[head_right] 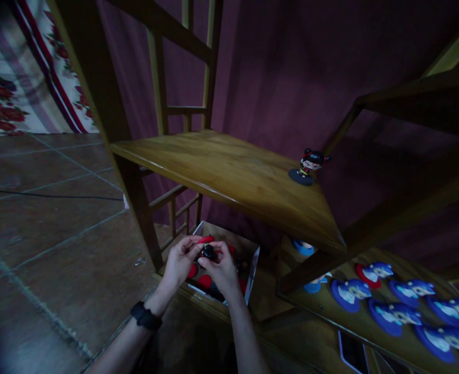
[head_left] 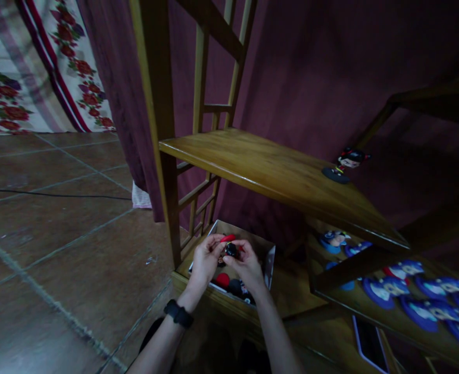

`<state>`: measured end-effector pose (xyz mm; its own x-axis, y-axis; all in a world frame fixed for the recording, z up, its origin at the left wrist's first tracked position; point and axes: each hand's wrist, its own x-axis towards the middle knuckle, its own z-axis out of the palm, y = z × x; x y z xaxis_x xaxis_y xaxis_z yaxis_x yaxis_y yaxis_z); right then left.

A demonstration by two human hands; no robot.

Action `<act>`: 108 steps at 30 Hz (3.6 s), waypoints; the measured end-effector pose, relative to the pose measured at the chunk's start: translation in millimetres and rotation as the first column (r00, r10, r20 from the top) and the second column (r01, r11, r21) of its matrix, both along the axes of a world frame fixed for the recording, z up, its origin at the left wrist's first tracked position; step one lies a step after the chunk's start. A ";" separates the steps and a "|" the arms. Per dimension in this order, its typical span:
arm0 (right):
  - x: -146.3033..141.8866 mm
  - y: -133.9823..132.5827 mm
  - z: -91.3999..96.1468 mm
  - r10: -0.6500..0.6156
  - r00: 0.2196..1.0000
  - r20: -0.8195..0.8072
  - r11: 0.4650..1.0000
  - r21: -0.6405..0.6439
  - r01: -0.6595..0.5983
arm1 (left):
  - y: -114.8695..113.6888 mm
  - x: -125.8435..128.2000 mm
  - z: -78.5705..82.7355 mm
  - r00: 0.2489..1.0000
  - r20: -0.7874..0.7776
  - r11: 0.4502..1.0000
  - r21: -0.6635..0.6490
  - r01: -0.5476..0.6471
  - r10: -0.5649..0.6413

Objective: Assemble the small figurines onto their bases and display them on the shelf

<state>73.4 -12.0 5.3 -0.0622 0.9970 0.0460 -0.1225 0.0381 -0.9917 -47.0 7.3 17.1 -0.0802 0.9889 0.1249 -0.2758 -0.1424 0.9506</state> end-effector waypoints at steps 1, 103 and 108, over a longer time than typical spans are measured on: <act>-0.1 0.0 0.5 0.000 1.000 0.003 1.000 0.001 0.000 | -0.3 0.1 0.1 1.000 0.006 1.000 0.000 -0.003 0.003; 17.1 -1.0 10.2 -0.217 0.809 0.546 0.955 0.291 0.060 | 6.4 9.0 -28.9 0.997 0.054 0.970 -0.238 0.058 -0.046; 13.2 -2.7 8.8 -0.357 0.674 0.646 0.914 0.390 0.110 | 0.0 15.6 -20.7 0.992 0.118 0.971 -0.227 0.072 -0.046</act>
<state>86.7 -14.8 14.1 0.0345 0.9250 0.3784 0.6456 0.2684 -0.7150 -31.3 7.3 -3.6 -0.0215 0.9934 -0.1128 -0.3832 0.0960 0.9187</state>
